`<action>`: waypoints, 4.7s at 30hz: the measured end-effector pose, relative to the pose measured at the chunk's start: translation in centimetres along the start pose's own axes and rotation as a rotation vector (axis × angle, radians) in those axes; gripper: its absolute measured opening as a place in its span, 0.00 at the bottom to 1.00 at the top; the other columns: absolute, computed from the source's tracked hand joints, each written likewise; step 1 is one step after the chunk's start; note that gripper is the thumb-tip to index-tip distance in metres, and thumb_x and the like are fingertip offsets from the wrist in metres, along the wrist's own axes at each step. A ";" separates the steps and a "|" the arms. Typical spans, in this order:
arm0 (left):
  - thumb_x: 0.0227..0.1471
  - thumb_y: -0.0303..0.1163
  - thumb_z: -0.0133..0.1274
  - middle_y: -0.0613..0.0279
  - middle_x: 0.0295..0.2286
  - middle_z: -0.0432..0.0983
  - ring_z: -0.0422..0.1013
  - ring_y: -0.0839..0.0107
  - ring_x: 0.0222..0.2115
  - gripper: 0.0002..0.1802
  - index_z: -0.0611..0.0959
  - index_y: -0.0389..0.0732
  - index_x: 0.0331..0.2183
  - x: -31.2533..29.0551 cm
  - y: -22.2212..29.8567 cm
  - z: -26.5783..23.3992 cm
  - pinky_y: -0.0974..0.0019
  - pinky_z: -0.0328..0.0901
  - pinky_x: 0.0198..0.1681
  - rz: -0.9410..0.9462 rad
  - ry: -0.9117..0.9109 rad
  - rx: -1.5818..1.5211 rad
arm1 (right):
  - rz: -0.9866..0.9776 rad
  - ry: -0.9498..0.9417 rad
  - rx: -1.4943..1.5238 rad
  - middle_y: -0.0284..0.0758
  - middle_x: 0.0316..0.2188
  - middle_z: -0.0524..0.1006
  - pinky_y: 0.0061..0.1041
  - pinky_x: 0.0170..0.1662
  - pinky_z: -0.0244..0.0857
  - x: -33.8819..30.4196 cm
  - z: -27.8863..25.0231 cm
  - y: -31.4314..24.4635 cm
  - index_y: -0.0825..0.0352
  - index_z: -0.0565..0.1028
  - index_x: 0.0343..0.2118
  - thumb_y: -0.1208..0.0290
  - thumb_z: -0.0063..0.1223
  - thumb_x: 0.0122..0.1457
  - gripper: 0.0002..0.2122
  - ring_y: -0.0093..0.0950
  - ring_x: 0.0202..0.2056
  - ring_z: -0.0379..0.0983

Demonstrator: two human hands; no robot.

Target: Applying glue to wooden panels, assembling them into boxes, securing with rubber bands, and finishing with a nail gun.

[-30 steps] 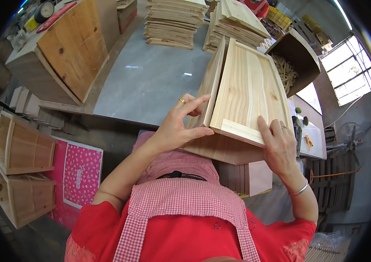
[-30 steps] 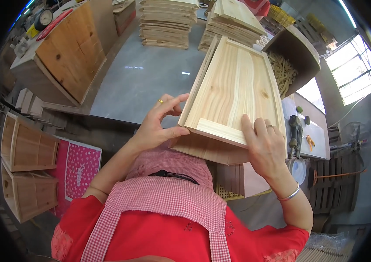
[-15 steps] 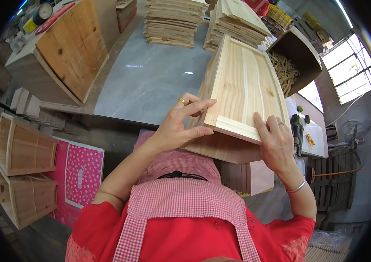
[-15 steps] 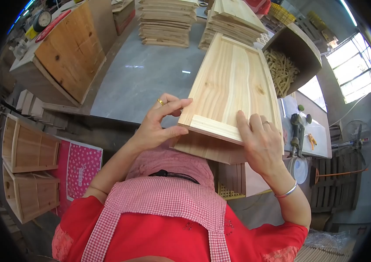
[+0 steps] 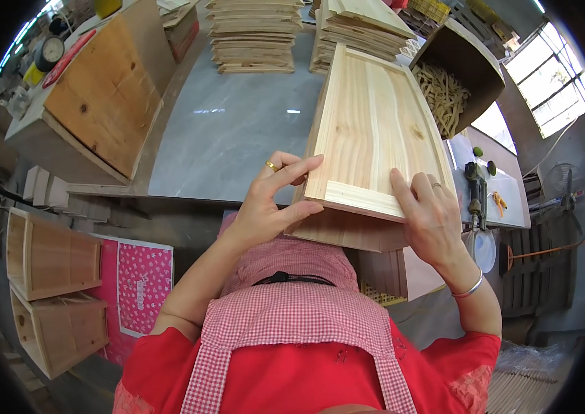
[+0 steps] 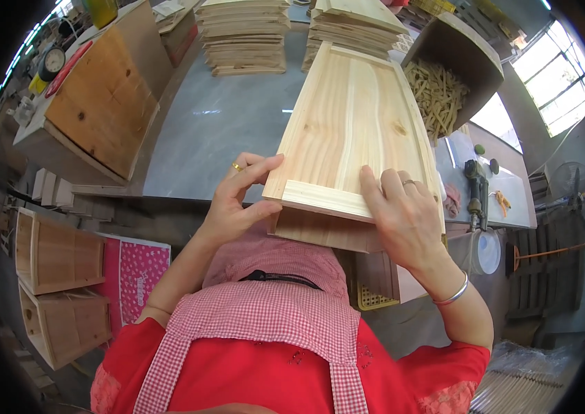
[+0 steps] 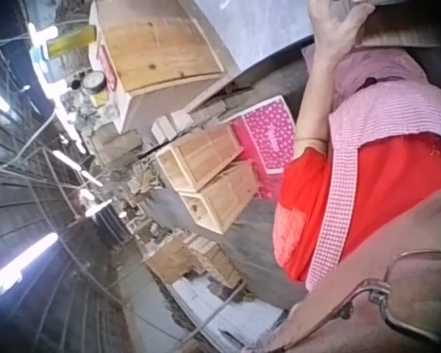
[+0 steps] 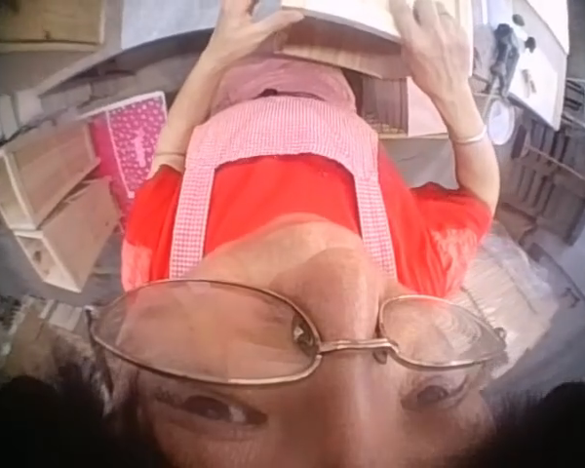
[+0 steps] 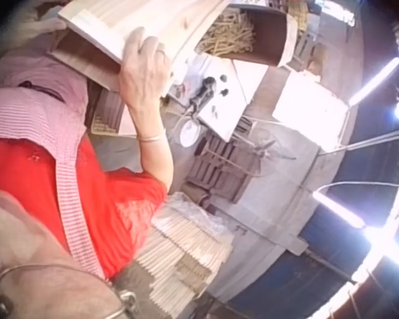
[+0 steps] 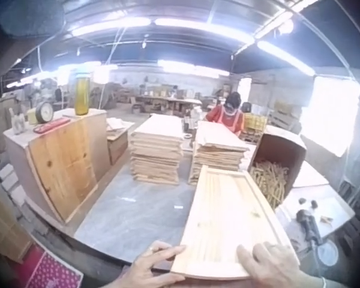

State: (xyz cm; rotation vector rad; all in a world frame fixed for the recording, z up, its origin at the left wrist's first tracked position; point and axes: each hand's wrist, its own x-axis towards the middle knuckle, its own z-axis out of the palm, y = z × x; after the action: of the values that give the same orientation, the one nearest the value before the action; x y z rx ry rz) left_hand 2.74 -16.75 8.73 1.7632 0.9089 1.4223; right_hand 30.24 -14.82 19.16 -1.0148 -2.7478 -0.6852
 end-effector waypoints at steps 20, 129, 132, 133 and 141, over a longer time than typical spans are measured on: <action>0.52 0.27 0.63 0.60 0.47 0.66 0.68 0.70 0.47 0.32 0.72 0.34 0.57 0.2 0.7 -0.8 0.66 0.67 0.51 -0.046 -0.071 0.048 | 0.590 0.499 0.588 0.43 0.52 0.74 0.35 0.58 0.62 -10.1 2.3 2.0 0.68 0.73 0.53 0.70 0.71 0.43 0.31 0.41 0.54 0.70; 0.56 0.25 0.48 0.59 0.57 0.67 0.65 0.73 0.54 0.34 0.61 0.36 0.64 19.9 -9.1 -5.0 0.70 0.59 0.57 -0.559 0.029 -0.064 | 0.841 -0.010 0.584 0.44 0.24 0.78 0.37 0.35 0.68 2.1 30.1 23.8 0.68 0.76 0.25 0.65 0.56 0.53 0.10 0.42 0.30 0.76; 0.56 0.26 0.49 0.60 0.55 0.68 0.67 0.74 0.52 0.33 0.63 0.37 0.63 19.9 -8.5 -4.7 0.71 0.60 0.55 -0.557 0.017 -0.053 | 0.994 0.511 0.546 0.49 0.32 0.79 0.40 0.42 0.69 4.2 26.7 27.3 0.68 0.78 0.31 0.60 0.50 0.58 0.14 0.47 0.37 0.77; 0.56 0.26 0.49 0.61 0.54 0.69 0.67 0.75 0.51 0.32 0.64 0.37 0.62 19.9 -8.3 -4.6 0.71 0.61 0.54 -0.576 0.042 -0.035 | 1.000 0.709 0.526 0.49 0.33 0.79 0.41 0.42 0.69 4.9 25.8 28.2 0.68 0.79 0.31 0.59 0.50 0.58 0.15 0.47 0.38 0.77; 0.56 0.27 0.49 0.60 0.51 0.71 0.69 0.74 0.47 0.30 0.66 0.38 0.61 19.8 -8.0 -4.4 0.69 0.63 0.51 -0.535 0.042 0.006 | 1.015 0.841 0.479 0.44 0.28 0.80 0.40 0.39 0.70 9.3 22.8 31.9 0.68 0.76 0.29 0.62 0.52 0.58 0.12 0.45 0.33 0.78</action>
State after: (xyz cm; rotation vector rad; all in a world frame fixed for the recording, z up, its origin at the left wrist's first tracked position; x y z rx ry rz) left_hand 0.72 4.56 12.63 1.3537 1.2888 1.1048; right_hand 44.38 22.44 13.26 -1.3544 -1.3151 -0.1680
